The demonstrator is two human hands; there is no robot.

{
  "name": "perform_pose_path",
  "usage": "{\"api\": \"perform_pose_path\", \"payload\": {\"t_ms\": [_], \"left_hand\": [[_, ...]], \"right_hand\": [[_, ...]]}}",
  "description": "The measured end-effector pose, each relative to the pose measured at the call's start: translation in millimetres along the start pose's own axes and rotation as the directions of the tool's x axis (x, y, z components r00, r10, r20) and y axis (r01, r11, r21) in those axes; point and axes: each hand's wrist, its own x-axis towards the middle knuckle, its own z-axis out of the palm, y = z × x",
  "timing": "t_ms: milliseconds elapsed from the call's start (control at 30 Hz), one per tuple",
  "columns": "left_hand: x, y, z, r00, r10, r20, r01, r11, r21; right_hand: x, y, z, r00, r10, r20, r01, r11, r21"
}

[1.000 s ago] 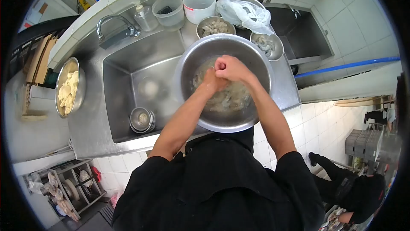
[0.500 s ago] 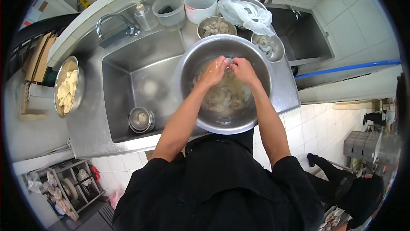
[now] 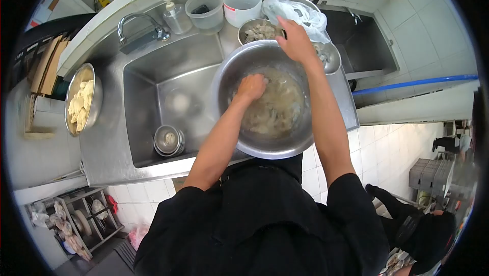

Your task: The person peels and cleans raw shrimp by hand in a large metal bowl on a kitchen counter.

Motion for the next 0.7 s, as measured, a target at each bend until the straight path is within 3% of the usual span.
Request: {"api": "perform_pose_path", "payload": {"t_ms": [33, 100, 167, 233, 300, 333, 467, 500, 533, 567, 600, 633, 667, 700], "left_hand": [[-3.2, -1.3, 2.9, 0.998, -0.05, 0.038, 0.047, 0.996, 0.082], [-6.3, -0.5, 3.1, 0.994, -0.098, 0.055, 0.088, 0.983, 0.158], [-6.9, 2.1, -0.3, 0.987, -0.149, 0.066, 0.131, 0.966, 0.224], [-4.8, 1.6, 1.9, 0.985, -0.14, 0.098, 0.114, 0.965, 0.234], [-4.3, 0.5, 4.5, 0.983, -0.124, 0.136, 0.085, 0.962, 0.259], [-4.4, 0.9, 6.1, 0.993, -0.093, 0.071, 0.075, 0.97, 0.23], [3.5, -5.5, 13.9, 0.999, 0.002, -0.049, 0.002, 0.997, 0.083], [4.1, -3.9, 11.4, 0.999, 0.012, -0.041, -0.009, 0.996, 0.087], [6.1, -2.3, 7.5, 0.992, 0.084, -0.09, -0.088, 0.995, -0.036], [8.5, 0.3, 3.7, 0.978, 0.147, -0.148, -0.17, 0.973, -0.155], [8.6, 5.1, 0.5, 0.977, 0.153, -0.151, -0.176, 0.972, -0.153], [7.0, 9.9, -1.2, 0.946, 0.177, -0.27, -0.247, 0.935, -0.254], [4.4, 13.2, -2.6, 0.905, 0.183, -0.384, -0.324, 0.882, -0.343], [2.4, 13.8, -1.8, 0.907, 0.184, -0.38, -0.323, 0.882, -0.344]], "right_hand": [[-7.6, 4.5, -0.2, 1.0, 0.002, -0.006, -0.002, 1.0, -0.006], [-24.7, 9.4, -1.0, 0.929, 0.221, 0.296, -0.154, 0.96, -0.233], [-51.7, 15.8, 12.0, 0.747, 0.4, 0.531, -0.261, 0.911, -0.318], [-94.8, 23.6, 32.9, 0.582, 0.572, 0.578, -0.464, 0.817, -0.341], [-121.5, 18.9, 36.1, 0.532, 0.542, 0.65, -0.479, 0.826, -0.297], [-125.8, 19.2, 36.6, 0.482, 0.507, 0.714, -0.496, 0.83, -0.254], [-133.2, 8.3, 38.4, 0.537, 0.542, 0.646, -0.425, 0.836, -0.348], [-128.9, 9.6, 39.1, 0.538, 0.469, 0.7, -0.468, 0.857, -0.215], [-124.5, 10.5, 39.1, 0.547, 0.386, 0.743, -0.502, 0.861, -0.077], [-122.1, 9.1, 39.0, 0.551, 0.39, 0.738, -0.502, 0.861, -0.08], [-117.4, 4.3, 37.4, 0.525, 0.517, 0.676, -0.76, 0.642, 0.099], [-112.2, 0.7, 35.3, 0.447, 0.627, 0.638, -0.894, 0.341, 0.291], [-107.3, -1.6, 32.4, 0.479, 0.566, 0.671, -0.878, 0.302, 0.372], [-108.3, -3.7, 34.0, 0.476, 0.569, 0.671, -0.879, 0.298, 0.371]]}}
